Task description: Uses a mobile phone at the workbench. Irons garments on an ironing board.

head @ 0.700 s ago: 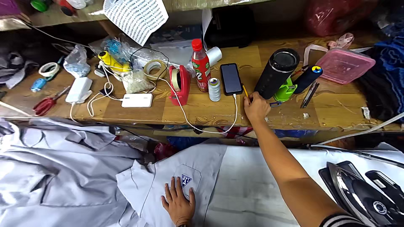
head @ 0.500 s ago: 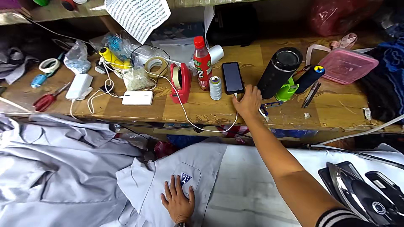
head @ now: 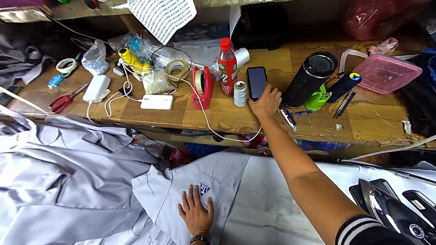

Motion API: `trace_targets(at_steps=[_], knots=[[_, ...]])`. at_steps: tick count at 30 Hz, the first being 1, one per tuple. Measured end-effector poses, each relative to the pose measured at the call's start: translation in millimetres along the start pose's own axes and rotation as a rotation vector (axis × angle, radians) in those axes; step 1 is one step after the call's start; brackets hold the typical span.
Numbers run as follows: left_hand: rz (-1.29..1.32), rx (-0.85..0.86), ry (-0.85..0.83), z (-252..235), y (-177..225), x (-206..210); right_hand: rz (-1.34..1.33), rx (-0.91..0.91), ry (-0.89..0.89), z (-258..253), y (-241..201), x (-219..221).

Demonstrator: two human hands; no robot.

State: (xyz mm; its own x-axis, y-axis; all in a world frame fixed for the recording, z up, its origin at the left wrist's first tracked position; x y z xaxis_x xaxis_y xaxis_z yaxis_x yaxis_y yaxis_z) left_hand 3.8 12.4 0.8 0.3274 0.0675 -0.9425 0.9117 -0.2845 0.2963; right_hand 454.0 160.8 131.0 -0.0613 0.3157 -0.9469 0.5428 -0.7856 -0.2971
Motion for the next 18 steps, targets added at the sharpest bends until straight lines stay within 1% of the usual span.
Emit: trace_targets(at_steps=[4, 7, 11, 14, 18], knots=[[0.002, 0.003, 0.009, -0.1, -0.3, 0.7, -0.021, 0.084, -0.006, -1.3, 1.3, 1.5], [0.007, 0.001, 0.004, -0.2, 0.4, -0.7, -0.050, 0.112, -0.029, -2.4, 2.8, 2.6], [0.010, -0.007, -0.013, -0.1, 0.5, -1.4, -0.074, 0.117, -0.012, -1.1, 6.2, 0.8], [0.016, -0.008, -0.014, -0.6, 0.0, -0.3, -0.043, 0.116, -0.036, 10.2, 11.1, -8.2], [0.012, -0.008, -0.014, -0.1, -0.3, -0.1, -0.056, 0.113, -0.036, 38.3, 22.0, -12.6]])
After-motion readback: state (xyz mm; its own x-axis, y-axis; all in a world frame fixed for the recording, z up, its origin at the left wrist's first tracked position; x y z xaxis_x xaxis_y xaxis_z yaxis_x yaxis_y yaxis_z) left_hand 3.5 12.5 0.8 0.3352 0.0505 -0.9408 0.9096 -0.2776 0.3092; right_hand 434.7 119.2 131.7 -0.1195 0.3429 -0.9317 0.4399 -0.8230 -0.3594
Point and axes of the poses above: each hand's wrist, its own z-axis away from the middle knuckle, its own x-axis out of the palm, y = z × x, the point moved 2 cm from there along -z, towards the middle knuckle, and after that the axes turned 10 degrees about z, right-handed, at the moved point
